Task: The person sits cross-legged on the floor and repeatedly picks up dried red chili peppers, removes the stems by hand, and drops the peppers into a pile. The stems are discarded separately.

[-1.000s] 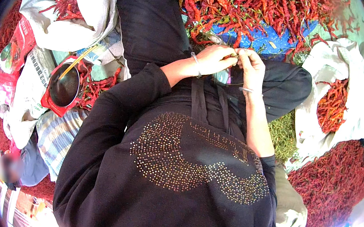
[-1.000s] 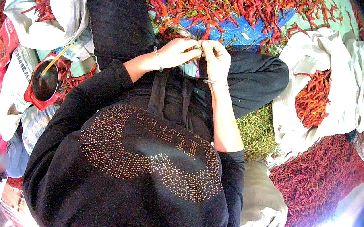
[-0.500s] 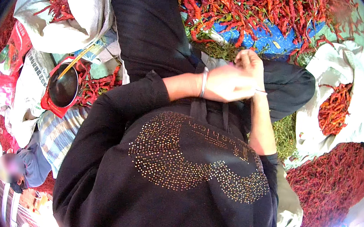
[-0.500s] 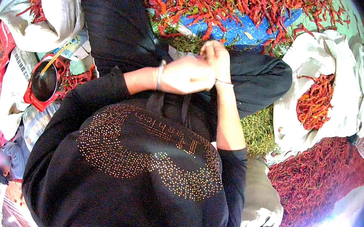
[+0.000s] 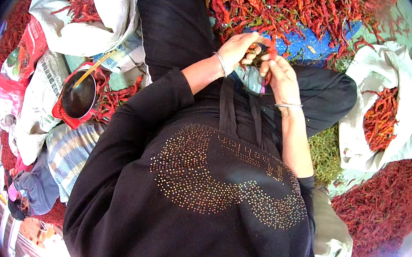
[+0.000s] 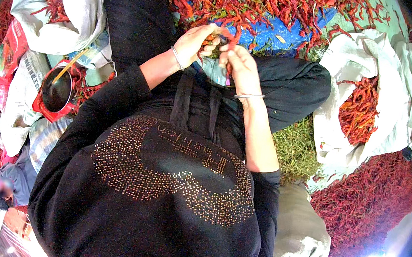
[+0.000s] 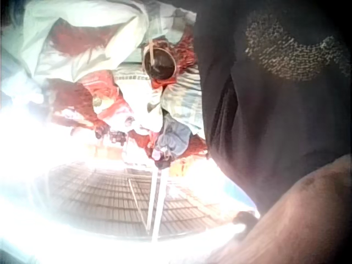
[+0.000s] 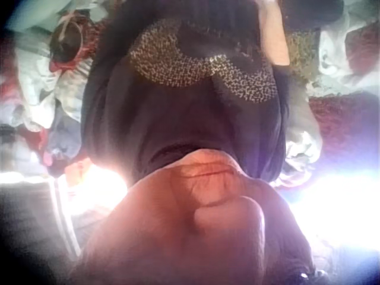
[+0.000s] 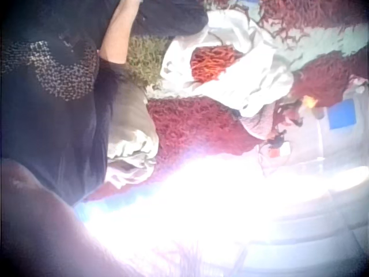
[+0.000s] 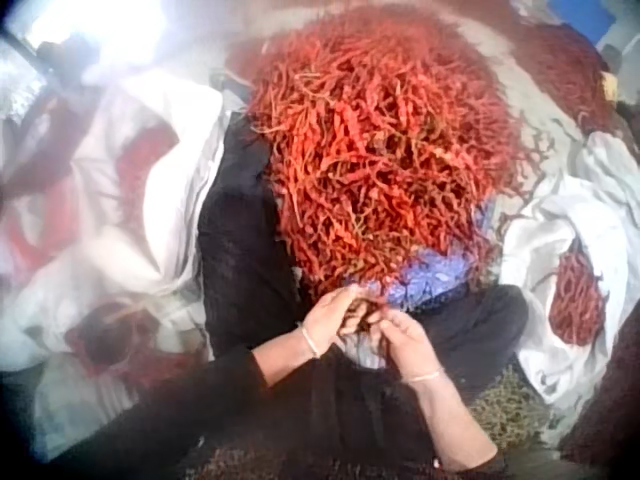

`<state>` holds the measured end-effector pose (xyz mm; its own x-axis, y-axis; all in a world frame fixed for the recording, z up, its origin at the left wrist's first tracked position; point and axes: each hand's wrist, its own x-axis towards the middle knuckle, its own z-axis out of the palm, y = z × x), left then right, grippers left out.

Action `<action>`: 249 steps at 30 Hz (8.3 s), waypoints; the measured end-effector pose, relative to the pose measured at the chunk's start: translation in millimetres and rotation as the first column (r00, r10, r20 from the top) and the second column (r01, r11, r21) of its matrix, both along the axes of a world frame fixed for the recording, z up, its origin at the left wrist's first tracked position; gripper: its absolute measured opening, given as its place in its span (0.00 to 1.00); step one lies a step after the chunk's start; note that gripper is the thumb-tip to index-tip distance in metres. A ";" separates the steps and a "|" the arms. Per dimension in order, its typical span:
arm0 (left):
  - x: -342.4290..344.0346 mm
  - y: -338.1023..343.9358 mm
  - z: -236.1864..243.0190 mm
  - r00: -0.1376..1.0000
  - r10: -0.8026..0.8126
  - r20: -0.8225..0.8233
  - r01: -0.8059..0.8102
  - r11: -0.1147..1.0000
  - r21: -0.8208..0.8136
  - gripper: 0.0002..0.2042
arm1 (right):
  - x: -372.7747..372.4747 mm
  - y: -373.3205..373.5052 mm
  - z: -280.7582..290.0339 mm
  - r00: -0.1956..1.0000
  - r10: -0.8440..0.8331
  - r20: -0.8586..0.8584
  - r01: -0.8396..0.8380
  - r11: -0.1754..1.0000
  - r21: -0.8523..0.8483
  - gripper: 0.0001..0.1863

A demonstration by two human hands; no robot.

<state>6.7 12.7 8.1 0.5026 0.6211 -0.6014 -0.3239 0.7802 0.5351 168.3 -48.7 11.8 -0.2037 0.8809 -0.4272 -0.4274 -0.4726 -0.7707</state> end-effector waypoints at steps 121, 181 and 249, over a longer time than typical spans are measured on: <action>5.1 -2.4 -13.5 0.927 -0.122 -0.354 0.306 0.794 0.526 0.11 | 24.5 16.6 14.7 0.965 -0.230 0.129 0.246 0.960 -0.130 0.06; 11.4 0.6 -37.6 0.956 0.007 -0.294 0.032 0.991 0.129 0.07 | 63.0 53.6 -53.1 0.725 0.134 0.676 -0.089 0.991 -0.100 0.11; 24.4 -20.9 40.5 0.692 -0.007 -0.722 0.682 0.334 0.650 0.15 | 4.3 -9.4 12.8 0.854 -0.392 -0.342 0.224 0.870 -0.439 0.15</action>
